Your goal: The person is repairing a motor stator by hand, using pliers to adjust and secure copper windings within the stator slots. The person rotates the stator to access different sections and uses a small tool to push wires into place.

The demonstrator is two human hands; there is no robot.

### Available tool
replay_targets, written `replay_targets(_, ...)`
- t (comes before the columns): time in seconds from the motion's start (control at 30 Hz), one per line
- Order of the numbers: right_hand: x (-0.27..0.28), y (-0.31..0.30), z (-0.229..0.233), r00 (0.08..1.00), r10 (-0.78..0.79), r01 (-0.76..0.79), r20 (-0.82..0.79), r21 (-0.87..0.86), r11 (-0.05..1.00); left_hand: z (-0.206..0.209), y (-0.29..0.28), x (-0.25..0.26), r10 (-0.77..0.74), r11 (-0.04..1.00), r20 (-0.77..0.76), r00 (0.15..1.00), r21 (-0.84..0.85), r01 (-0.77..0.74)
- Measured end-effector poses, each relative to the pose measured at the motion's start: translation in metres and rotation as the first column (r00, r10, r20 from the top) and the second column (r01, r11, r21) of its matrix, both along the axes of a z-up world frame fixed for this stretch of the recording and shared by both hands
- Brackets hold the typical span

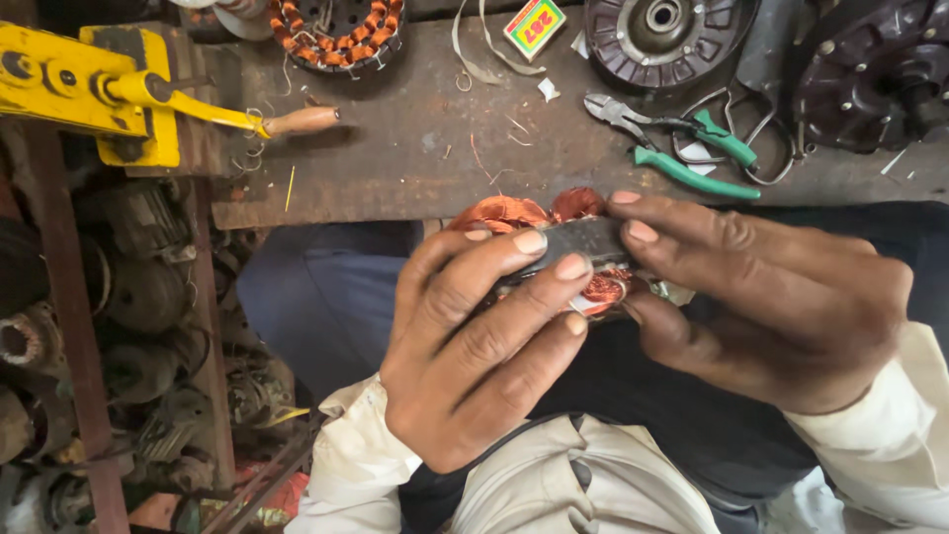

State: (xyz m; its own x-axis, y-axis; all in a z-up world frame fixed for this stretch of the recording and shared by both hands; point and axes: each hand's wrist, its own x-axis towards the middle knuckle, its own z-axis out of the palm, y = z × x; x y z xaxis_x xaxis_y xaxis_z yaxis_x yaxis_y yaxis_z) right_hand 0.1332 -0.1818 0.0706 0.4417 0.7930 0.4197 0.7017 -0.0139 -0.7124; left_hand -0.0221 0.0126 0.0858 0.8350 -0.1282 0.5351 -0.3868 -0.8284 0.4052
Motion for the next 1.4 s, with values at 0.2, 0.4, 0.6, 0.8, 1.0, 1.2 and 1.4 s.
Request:
replay_targets(0.2, 0.005, 0.019, -0.012, 0.989, -0.004, 0.006, -0.15, 0.017, 1.0, -0.038, -0.003, -0.003, 0.149, 0.935, -0.032, 0.988, -0.321, -0.151)
replay_targets(0.4, -0.015, 0.025, -0.028, 0.907, -0.234, 0.172, -0.35, -0.202, 0.964, -0.047, -0.016, 0.011, 0.211, 0.736, -0.126, 0.969, -0.633, -0.242)
replay_targets(0.6, -0.01, 0.021, -0.023, 0.829, -0.365, 0.283, -0.423, -0.245, 0.927, -0.047, 0.003, 0.014, -0.115, 0.377, -0.27, 0.956, -0.902, -0.21)
replay_targets(0.8, -0.007, 0.023, -0.015, 0.733, -0.364, 0.309, -0.575, -0.195, 0.931, -0.072, -0.002, 0.009, -0.17, 0.244, -0.223, 0.96, -0.953, -0.178)
replay_targets(1.0, -0.003, 0.018, -0.015, 0.801, -0.409, 0.287, -0.437, -0.32, 0.903, -0.074, -0.012, 0.013, 0.015, 0.517, -0.276, 0.961, -0.82, -0.244)
replay_targets(1.2, -0.009, 0.015, -0.013, 0.73, -0.421, 0.321, -0.539, -0.273, 0.907, -0.062, -0.019, 0.013, 0.238, 0.742, -0.214, 0.948, -0.589, -0.319)
replay_targets(1.4, -0.018, 0.011, -0.021, 0.78, -0.386, 0.326, -0.493, -0.207, 0.922, -0.063, -0.022, 0.015, 0.321, 0.757, -0.118, 0.94, -0.564, -0.33)
